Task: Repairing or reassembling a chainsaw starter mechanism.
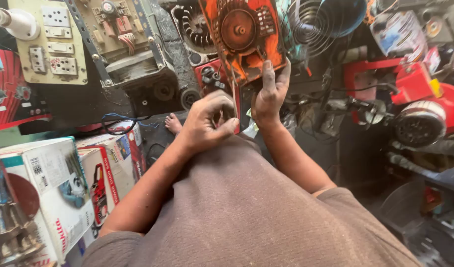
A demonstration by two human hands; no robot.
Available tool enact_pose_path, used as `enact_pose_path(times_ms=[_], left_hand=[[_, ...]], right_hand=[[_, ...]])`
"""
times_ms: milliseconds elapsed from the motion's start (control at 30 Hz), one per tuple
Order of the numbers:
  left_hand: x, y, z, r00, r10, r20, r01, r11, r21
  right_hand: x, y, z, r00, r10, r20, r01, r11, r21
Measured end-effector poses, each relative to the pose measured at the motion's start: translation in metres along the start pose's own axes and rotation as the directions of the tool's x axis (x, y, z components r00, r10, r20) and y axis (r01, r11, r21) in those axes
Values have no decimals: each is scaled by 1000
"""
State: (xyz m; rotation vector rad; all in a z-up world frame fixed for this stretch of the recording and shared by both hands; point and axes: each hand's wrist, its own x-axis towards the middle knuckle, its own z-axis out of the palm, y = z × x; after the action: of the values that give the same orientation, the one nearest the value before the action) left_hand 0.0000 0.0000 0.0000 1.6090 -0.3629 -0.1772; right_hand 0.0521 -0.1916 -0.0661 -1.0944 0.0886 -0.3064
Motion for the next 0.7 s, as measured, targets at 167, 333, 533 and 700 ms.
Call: enact_pose_path(times_ms=[167,333,533,700], left_hand=[[-8,7,-31,994,108,-2,-96,889,448],[-3,-17,-45,903,-183,-388,116,975,-188],[30,-25,-48,1000,2,7,1,942,-335],[33,-76,-30,908,-190,-374,-75,804,-590]], right_hand=[[-3,-13,11,987,149,52,-157,965,211],[-4,-27,14,952,213,221,-268,928,259],[10,-30,34,834,333,440,-469,847,249],[9,12,-3,794,299,529,-495,823,278]])
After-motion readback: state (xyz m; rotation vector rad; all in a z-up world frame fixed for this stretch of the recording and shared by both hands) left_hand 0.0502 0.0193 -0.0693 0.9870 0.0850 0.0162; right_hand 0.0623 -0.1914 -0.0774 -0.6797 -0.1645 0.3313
